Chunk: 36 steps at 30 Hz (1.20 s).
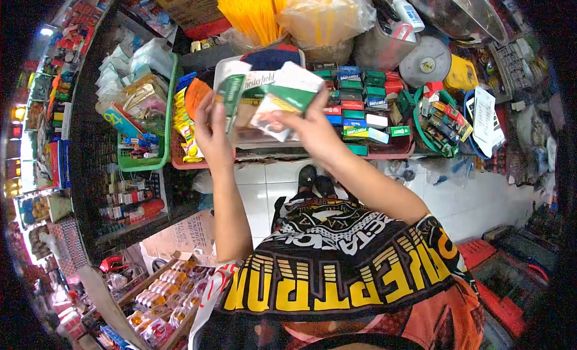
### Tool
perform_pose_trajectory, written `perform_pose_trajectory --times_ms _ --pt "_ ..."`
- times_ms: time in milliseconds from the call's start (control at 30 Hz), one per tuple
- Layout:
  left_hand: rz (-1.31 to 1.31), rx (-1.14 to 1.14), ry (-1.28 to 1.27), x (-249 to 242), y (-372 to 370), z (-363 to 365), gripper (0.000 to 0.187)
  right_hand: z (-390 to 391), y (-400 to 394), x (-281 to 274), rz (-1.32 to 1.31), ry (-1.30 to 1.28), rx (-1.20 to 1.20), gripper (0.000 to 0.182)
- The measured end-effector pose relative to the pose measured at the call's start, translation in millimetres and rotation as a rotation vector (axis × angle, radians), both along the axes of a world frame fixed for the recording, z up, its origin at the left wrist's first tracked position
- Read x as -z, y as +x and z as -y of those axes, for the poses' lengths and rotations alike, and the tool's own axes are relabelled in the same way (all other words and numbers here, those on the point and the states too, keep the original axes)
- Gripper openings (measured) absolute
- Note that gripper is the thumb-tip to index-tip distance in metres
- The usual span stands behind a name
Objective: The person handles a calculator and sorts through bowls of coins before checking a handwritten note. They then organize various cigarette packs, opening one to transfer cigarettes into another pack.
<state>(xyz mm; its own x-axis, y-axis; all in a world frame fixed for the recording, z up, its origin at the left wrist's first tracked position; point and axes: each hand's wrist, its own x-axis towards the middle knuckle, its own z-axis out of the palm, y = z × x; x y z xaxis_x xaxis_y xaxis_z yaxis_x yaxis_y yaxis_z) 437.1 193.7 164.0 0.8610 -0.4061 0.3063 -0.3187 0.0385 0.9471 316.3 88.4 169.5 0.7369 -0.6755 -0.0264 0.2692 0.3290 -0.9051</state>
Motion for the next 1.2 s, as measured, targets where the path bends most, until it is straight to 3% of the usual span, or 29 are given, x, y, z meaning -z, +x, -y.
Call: perform_pose_trajectory --times_ms 100,167,200,233,300,400,500,567,600,667,1033,1100,1200 --pt "-0.089 -0.056 -0.131 0 14 -1 0.029 20 -28 -13 -0.010 0.120 0.043 0.052" --pt "-0.027 -0.100 -0.042 2 23 -1 0.031 40 -46 -12 0.035 0.361 0.071 0.020" --pt "0.124 -0.171 0.172 -4 21 1 0.039 44 -57 -34 -0.003 0.482 0.035 0.017" --pt "0.122 -0.167 0.172 0 23 3 0.039 46 -59 -42 0.005 0.519 0.078 0.018" --pt "0.507 -0.262 0.828 8 29 6 0.048 56 -70 -31 0.083 0.488 -0.001 0.015" --pt "0.409 -0.254 0.752 13 21 10 0.053 56 -79 -27 0.213 0.638 -0.139 0.031" --pt "0.326 -0.189 0.621 8 15 6 0.053 50 -80 -24 0.112 0.643 -0.093 0.031" --pt "0.597 -0.300 0.770 -5 -4 6 0.053 46 -79 -26 0.100 0.645 -0.078 0.030" --pt "0.596 -0.300 0.771 -11 -13 7 0.053 45 -79 -25 0.094 0.656 -0.055 0.028" --pt "0.656 -0.143 0.927 -18 -29 9 0.059 45 -78 -22 0.088 0.666 -0.037 0.026" --pt "0.596 -0.062 0.798 -9 -41 24 0.065 36 -83 -21 0.028 0.655 -0.083 0.017" --pt "0.584 -0.053 0.697 -8 -42 23 0.067 38 -89 -12 0.062 0.569 -0.183 0.019" --pt "0.556 -0.110 0.644 -16 -50 25 0.076 35 -86 -20 0.028 0.515 -0.057 0.033"
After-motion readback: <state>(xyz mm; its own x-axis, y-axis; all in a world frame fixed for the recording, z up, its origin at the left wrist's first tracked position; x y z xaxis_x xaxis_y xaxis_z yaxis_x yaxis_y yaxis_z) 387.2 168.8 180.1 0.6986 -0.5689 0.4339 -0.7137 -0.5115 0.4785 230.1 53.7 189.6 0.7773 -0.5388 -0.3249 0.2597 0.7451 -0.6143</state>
